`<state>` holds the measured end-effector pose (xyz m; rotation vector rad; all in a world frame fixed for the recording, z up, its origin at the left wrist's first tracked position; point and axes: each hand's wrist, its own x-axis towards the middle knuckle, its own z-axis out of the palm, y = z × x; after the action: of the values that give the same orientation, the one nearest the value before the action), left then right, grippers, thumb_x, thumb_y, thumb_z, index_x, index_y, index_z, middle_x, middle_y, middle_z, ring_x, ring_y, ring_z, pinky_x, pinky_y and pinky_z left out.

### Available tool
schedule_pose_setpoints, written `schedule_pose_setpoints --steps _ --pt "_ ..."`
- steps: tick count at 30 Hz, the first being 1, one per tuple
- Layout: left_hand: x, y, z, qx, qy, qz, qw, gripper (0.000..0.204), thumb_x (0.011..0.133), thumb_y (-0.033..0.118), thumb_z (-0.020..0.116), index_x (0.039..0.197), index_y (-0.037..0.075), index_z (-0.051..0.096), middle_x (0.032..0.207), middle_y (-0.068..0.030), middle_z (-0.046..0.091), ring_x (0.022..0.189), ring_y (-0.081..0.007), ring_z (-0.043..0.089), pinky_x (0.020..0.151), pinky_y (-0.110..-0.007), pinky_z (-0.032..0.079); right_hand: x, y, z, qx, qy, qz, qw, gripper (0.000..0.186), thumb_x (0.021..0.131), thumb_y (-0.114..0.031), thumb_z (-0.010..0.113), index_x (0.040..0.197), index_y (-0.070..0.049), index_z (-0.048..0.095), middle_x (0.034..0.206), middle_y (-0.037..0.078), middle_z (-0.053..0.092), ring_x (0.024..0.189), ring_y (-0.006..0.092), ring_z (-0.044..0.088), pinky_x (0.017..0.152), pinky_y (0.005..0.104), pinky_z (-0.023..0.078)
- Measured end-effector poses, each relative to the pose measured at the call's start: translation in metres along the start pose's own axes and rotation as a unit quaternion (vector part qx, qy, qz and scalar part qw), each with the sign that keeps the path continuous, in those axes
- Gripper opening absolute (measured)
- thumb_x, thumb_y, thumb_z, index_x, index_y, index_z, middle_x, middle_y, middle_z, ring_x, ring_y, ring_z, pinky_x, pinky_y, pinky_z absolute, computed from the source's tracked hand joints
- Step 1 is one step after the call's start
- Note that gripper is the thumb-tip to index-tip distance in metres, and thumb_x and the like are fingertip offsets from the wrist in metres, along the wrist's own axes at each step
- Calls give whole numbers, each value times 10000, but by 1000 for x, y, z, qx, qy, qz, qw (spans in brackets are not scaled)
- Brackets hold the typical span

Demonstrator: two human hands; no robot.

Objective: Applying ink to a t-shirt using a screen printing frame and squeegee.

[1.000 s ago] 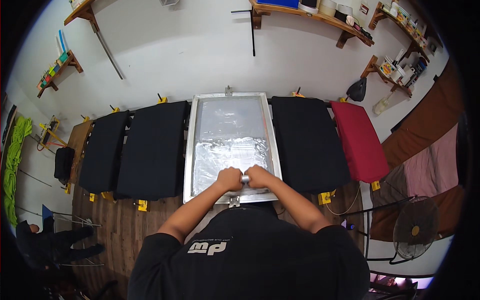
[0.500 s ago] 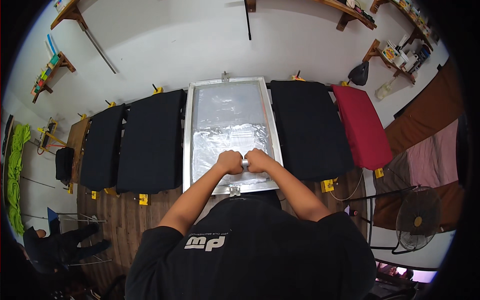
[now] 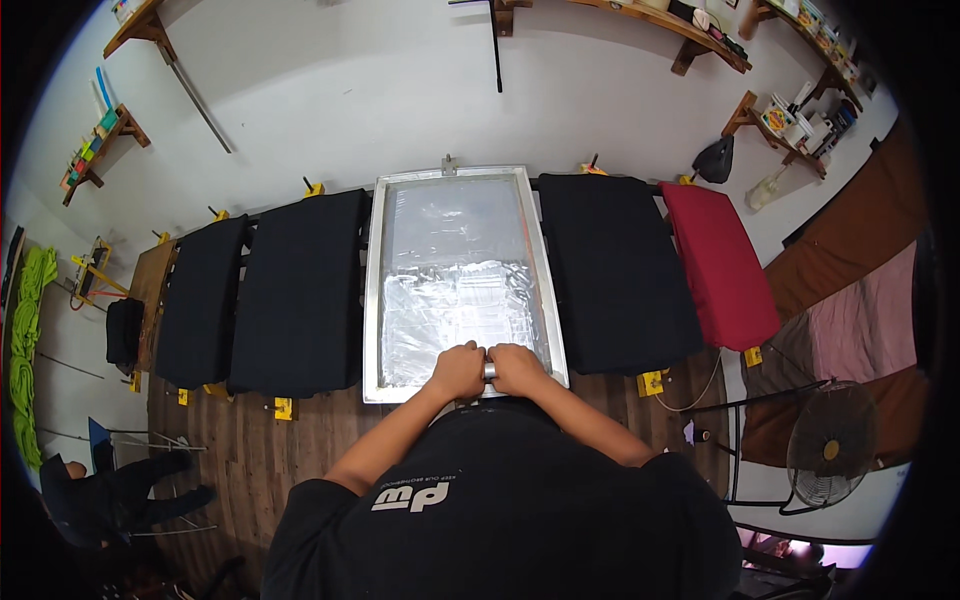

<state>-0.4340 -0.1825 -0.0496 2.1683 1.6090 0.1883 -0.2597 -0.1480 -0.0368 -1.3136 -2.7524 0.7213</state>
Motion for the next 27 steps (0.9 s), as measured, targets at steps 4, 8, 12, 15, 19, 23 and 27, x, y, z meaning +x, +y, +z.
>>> schedule_pose_setpoints --steps 4,8,12,15,19,23,27 --pt "-12 4 6 1 39 25 999 336 717 206 729 997 35 656 983 -150 638 893 -353 673 749 -463 576 -9 -4 5 3 22 -17 1000 286 726 -159 744 965 -24 666 969 165 664 943 368 654 824 480 558" --pt "-26 14 7 7 37 31 999 410 684 227 786 1001 21 626 1029 -146 612 948 -339 641 754 -451 585 -25 -3 16 1 14 -34 999 372 700 -141 736 1018 4 609 1002 175 627 966 371 614 825 466 546" --pt "-34 12 12 13 36 46 998 442 673 235 804 1015 18 627 1036 -145 611 946 -342 642 765 -444 582 -33 -7 22 0 23 -57 998 437 683 -140 768 1065 8 615 1022 180 627 976 370 617 844 458 546" --pt "-38 12 13 29 22 58 998 503 657 290 836 1027 19 629 1036 -142 611 947 -343 642 782 -436 579 -39 -7 23 1 1 -58 998 549 672 -159 811 1149 22 608 1102 191 635 1043 371 620 899 440 541" --pt "-44 8 5 -19 3 63 998 671 660 401 874 1145 -1 642 1041 -162 626 976 -358 646 796 -435 570 -43 0 23 37 -4 -90 995 652 687 -208 849 1237 23 588 1209 214 629 1145 379 609 970 431 522" --pt "-48 -14 -26 -324 -85 -16 942 805 777 503 838 1349 -4 588 1168 -178 696 1076 -276 671 910 -358 538 -49 8 0 133 -26 -71 988 699 729 -225 850 1318 36 578 1251 224 645 1159 372 632 1010 400 506" --pt "-62 -52 -32 -712 -86 -88 691 641 1056 478 478 1442 -34 489 1312 -213 646 1228 -272 631 1074 -381 487 -55 25 -5 484 -24 64 872 552 881 -229 782 1301 80 601 1253 226 668 1169 299 662 997 347 528"
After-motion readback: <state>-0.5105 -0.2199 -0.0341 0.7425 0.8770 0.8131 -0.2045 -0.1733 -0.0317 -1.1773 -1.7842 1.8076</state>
